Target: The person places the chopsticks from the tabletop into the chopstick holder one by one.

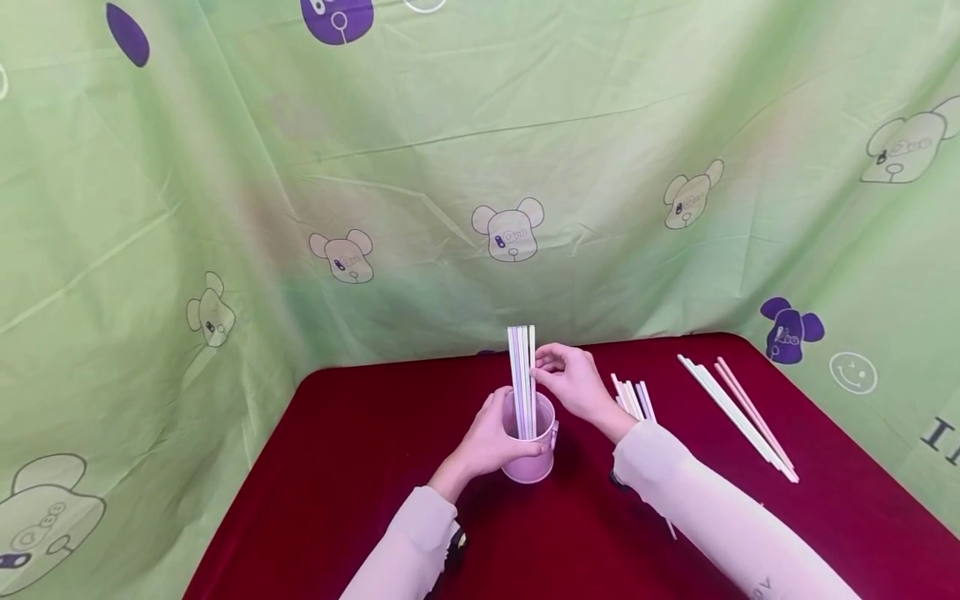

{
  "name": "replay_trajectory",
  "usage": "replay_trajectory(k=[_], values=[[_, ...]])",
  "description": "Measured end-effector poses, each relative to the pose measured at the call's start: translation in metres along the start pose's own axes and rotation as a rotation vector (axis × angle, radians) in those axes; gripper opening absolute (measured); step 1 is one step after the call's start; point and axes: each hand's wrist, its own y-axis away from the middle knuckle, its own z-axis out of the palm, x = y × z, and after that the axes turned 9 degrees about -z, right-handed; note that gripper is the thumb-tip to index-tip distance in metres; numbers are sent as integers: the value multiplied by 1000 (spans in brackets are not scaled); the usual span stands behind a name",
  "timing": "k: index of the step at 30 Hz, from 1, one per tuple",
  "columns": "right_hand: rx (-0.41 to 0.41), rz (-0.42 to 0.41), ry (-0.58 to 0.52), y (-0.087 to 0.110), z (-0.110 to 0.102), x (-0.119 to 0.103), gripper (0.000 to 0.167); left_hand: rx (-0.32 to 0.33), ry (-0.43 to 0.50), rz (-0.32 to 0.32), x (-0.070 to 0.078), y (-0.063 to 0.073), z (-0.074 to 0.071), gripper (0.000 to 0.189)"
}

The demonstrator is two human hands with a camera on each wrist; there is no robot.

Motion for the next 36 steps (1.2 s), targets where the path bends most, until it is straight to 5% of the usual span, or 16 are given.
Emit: replay_trajectory(k=[11, 24, 36], values=[[-64, 17, 8, 5, -4, 2, 24, 2, 0, -1, 1, 1, 0, 93], [-16, 29, 218, 6, -67, 38, 22, -1, 8, -14, 2, 3, -2, 90], [-128, 83, 445, 28, -112, 87, 37, -1, 21, -8, 1, 1, 0, 92]])
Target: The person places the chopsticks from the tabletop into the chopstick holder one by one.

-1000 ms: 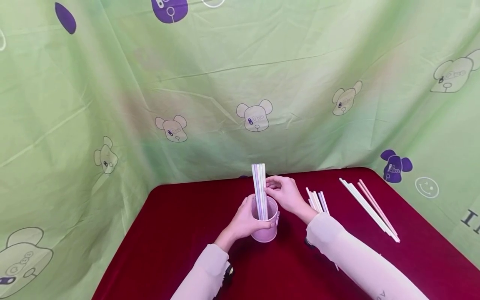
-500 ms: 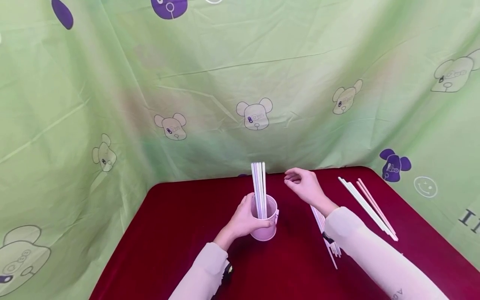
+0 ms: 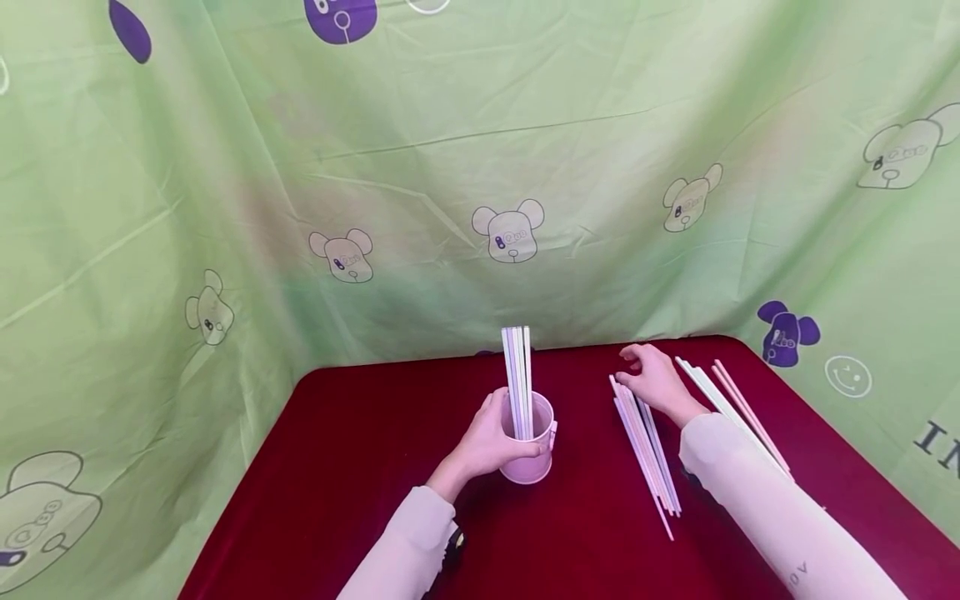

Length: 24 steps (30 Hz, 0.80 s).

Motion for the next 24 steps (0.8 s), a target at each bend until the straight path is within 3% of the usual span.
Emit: replay_trajectory(k=[15, 24], values=[[-87, 134, 89, 28, -8, 40, 40, -1, -27, 4, 1, 0, -1, 89], [-89, 315, 252, 46, -28, 59, 36, -4, -3, 4, 0, 1, 0, 90]])
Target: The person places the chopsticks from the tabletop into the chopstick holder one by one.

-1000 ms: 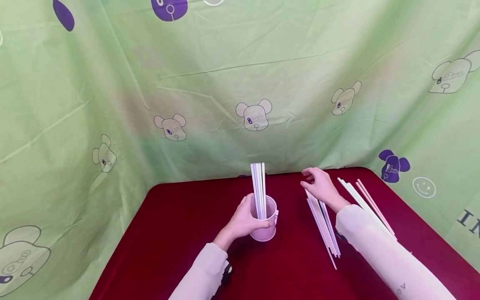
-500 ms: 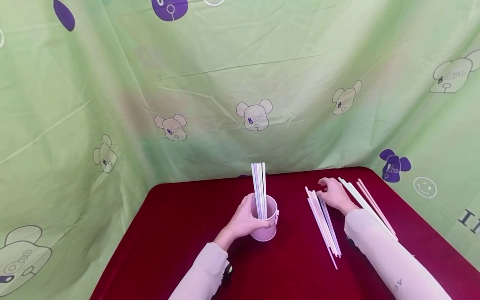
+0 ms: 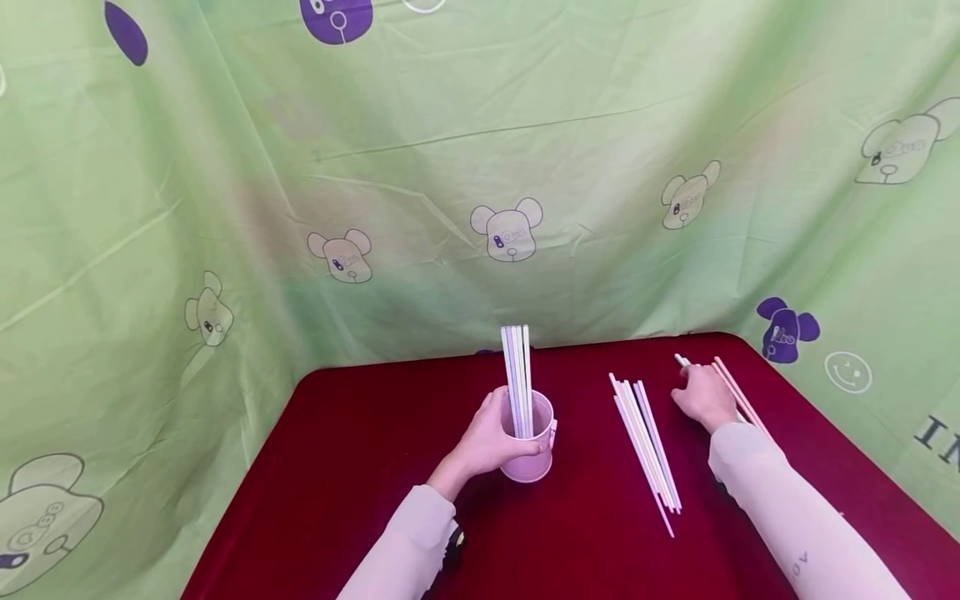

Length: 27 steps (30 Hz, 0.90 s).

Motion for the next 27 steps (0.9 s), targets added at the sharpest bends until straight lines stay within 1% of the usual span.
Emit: replay_trajectory(k=[4, 7, 12, 14, 24, 27], values=[[-8, 63, 42, 5, -5, 11, 19, -1, 2, -1, -1, 0, 0, 92], [-28, 80, 45, 7, -9, 17, 13, 1, 3, 2, -1, 0, 0, 91], [-21, 37, 48, 5, -12, 23, 13, 1, -6, 5, 0, -1, -1, 90], [-19, 33, 46, 4, -12, 23, 12, 3, -12, 3, 0, -1, -2, 91], [-35, 127, 14, 6, -10, 23, 12, 6, -5, -7, -2, -2, 0, 91], [-46, 143, 5, 7, -9, 22, 12, 6, -3, -8, -3, -2, 1, 91]])
